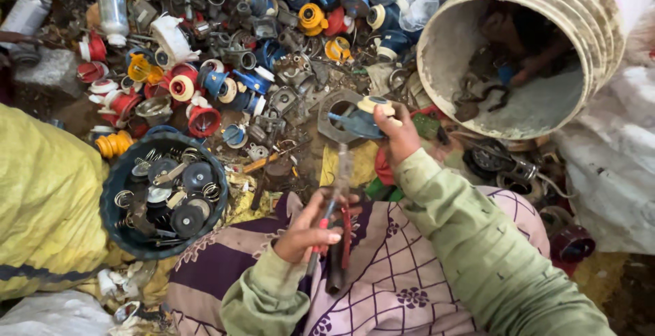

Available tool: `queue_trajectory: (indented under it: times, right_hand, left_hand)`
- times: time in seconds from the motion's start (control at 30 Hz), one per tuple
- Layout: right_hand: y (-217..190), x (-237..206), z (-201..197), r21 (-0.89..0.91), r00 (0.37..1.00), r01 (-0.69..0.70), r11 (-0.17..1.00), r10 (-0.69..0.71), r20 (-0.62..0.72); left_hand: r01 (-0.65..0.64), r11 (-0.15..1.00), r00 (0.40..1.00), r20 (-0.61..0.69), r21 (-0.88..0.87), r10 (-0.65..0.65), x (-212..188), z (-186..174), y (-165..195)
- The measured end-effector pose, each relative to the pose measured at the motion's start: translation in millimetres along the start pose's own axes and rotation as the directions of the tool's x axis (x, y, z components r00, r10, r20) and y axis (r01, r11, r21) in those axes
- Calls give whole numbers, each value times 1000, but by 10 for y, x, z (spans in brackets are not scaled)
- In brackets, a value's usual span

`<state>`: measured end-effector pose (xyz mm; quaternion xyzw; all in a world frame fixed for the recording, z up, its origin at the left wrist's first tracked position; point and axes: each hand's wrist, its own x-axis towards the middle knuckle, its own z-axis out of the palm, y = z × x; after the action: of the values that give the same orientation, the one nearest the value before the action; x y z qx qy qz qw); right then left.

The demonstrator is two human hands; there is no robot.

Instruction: The person sits on the floor and uses a hammer to strike and break apart blue and white plastic or metal components. They repeatedly pick up parts from a pile, hit them to separate pieces, and place the broken fragments into a nearby bucket.

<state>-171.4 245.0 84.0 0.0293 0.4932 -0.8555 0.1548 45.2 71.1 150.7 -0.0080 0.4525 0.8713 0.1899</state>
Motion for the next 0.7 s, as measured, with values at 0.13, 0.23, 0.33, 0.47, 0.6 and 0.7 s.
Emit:
queue_trajectory:
  times: [0.13,0.23,0.33,0.47,0.6,0.7]
  right_hand:
    - [80,-63,30,-138,998,58,989,-52,46]
    - [139,-120,68,-78,992,66,995,-58,109]
    - [155,-145,113,-126,997,-30,992,38,68]
    - [172,-152,148,-209,998,55,976,-47,43]
    - [279,-138,91,-161,995,-61,985,47,-88]
    - [401,-88,16,-206,997,7,978,-23,-72]
  left_hand:
    - [88,989,993,-86,121,-78,62,86,-53]
    - [47,990,996,-86,130,-36,122,100,-60]
    - [11,992,991,-134,128,6,163,68,-76]
    - [21,980,946,-320,200,45,203,-55,-188]
    - [198,933,856,-517,301,-15,274,-198,-412]
    - [287,945,849,-498,160,-174,306,-213,-577]
